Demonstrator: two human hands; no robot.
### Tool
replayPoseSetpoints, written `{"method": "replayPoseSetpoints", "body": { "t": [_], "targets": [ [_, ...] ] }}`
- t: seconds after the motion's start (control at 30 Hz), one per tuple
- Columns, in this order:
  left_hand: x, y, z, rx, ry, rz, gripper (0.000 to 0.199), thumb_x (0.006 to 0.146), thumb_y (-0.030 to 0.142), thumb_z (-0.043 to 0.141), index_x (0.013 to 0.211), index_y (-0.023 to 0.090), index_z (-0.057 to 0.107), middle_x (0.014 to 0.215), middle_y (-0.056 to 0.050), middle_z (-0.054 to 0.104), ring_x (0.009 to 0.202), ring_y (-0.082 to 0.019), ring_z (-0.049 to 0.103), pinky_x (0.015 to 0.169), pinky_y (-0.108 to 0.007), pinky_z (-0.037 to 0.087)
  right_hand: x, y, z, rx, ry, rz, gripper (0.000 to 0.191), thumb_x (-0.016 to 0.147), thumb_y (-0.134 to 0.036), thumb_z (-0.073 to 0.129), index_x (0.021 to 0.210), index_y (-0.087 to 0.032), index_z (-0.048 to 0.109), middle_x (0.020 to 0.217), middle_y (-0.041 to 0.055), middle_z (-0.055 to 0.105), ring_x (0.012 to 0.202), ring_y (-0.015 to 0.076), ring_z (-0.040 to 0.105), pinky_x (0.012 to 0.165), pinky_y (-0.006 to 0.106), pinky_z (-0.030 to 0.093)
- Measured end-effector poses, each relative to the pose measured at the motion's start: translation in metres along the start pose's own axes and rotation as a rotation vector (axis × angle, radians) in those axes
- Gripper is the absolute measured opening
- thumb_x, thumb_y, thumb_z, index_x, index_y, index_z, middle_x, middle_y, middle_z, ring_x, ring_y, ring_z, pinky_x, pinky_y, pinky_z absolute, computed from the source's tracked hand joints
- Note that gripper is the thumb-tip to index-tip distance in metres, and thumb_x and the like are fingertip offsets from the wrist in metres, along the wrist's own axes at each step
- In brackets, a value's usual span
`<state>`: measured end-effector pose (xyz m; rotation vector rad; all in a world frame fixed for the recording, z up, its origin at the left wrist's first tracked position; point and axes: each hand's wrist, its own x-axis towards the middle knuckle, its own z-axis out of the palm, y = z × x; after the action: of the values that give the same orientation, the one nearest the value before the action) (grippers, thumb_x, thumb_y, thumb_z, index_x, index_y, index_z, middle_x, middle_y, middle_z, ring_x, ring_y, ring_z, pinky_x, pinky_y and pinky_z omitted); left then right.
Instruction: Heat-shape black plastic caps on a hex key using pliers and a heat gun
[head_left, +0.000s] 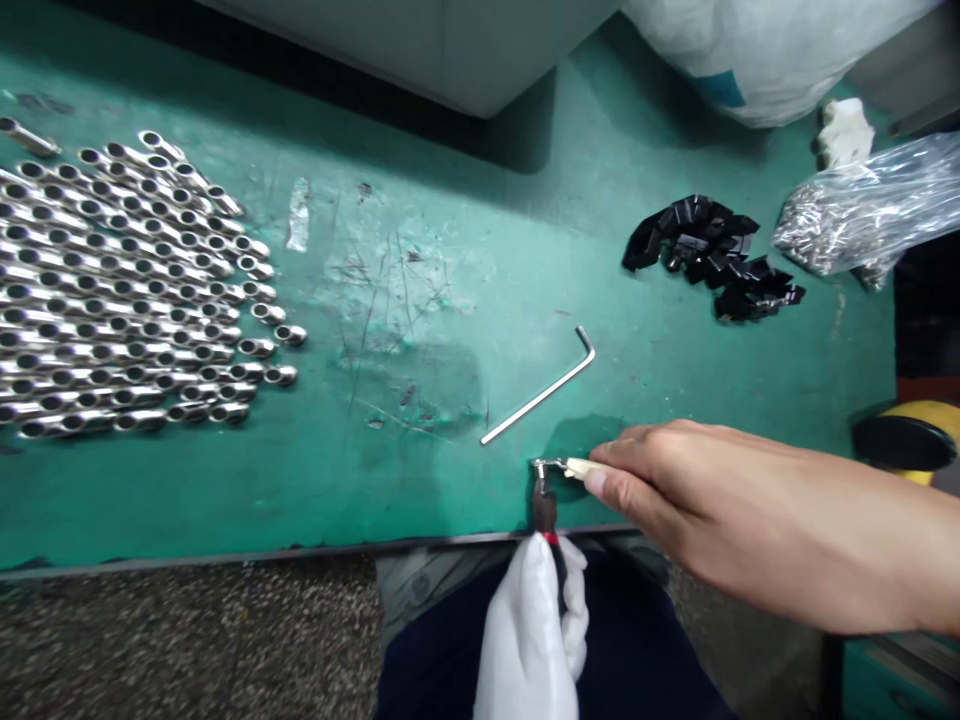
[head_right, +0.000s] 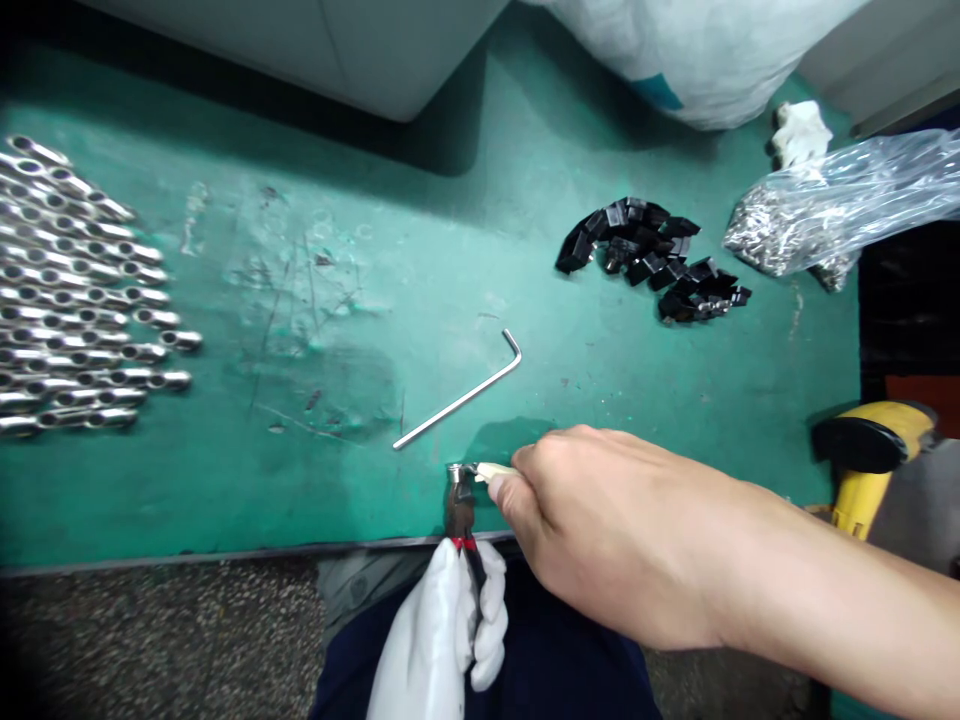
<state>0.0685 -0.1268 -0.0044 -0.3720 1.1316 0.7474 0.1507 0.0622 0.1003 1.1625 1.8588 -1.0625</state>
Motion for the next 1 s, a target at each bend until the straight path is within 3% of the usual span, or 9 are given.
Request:
{"method": "replayPoseSetpoints", "body": {
  "t": [0.23,0.53,0.7,0.8,0.87,1.0],
  "targets": [
    [0.001,-0.001,0.002,0.022,-0.056,-0.047,0.067,0.083,0.084,0.044,0.091,0.019,0.06,0.066,0.003,0.048,0.047,-0.008,0.039,0.043,-0.021,0.025,0.009,-0.008,-0.007,-0.095,-0.082,0.04,0.051,0.108,-0.049,0.033,0.079,-0.023,0.067,0.065,0.0036,0.067,0.058,0.0209,0.065,0.057,0.033,0.042],
    [0.002,-0.001,0.002,0.029,-0.08,-0.106,0.074,0.075,0.091,0.043,0.088,0.019,0.058,0.063,0.003,0.047,0.045,-0.008,0.037,0.042,-0.022,0.025,0.01,-0.002,-0.004,-0.263,-0.058,-0.09,0.043,0.108,-0.036,0.033,0.078,-0.022,0.06,0.063,0.002,0.064,0.059,0.0216,0.064,0.053,0.032,0.035],
    [-0.007,0.006,0.008,0.129,-0.022,-0.034,0.062,0.089,0.079,0.04,0.081,0.02,0.055,0.061,0.004,0.042,0.047,-0.009,0.038,0.045,-0.022,0.03,0.014,0.001,0.0,-0.36,-0.066,-0.137,0.033,0.106,-0.028,0.04,0.079,-0.022,0.059,0.061,-0.0004,0.062,0.051,0.0181,0.058,0.048,0.031,0.027],
    [-0.009,0.008,0.009,0.118,-0.005,-0.006,0.058,0.09,0.075,0.045,0.084,0.019,0.058,0.064,0.003,0.045,0.048,-0.008,0.04,0.045,-0.021,0.031,0.018,0.004,0.001,-0.343,-0.087,-0.109,0.037,0.107,-0.03,0.036,0.077,-0.021,0.057,0.058,-0.0007,0.06,0.046,0.0155,0.05,0.046,0.03,0.025],
    [-0.005,0.005,0.006,0.048,-0.033,-0.026,0.061,0.088,0.077,0.046,0.088,0.018,0.06,0.066,0.002,0.048,0.047,-0.008,0.041,0.042,-0.02,0.03,0.019,0.008,0.001,-0.27,-0.092,-0.085,0.042,0.108,-0.036,0.034,0.077,-0.022,0.058,0.06,0.0,0.061,0.048,0.0154,0.05,0.048,0.03,0.028],
    [0.007,0.001,-0.003,-0.159,-0.222,-0.05,0.062,0.09,0.074,0.046,0.086,0.015,0.062,0.066,0.0,0.054,0.044,-0.01,0.047,0.037,-0.021,0.036,0.016,0.017,0.005,-0.076,-0.093,-0.015,0.055,0.108,-0.052,0.026,0.077,-0.022,0.059,0.069,0.0027,0.067,0.059,0.0175,0.059,0.054,0.031,0.036]
  ]
}}
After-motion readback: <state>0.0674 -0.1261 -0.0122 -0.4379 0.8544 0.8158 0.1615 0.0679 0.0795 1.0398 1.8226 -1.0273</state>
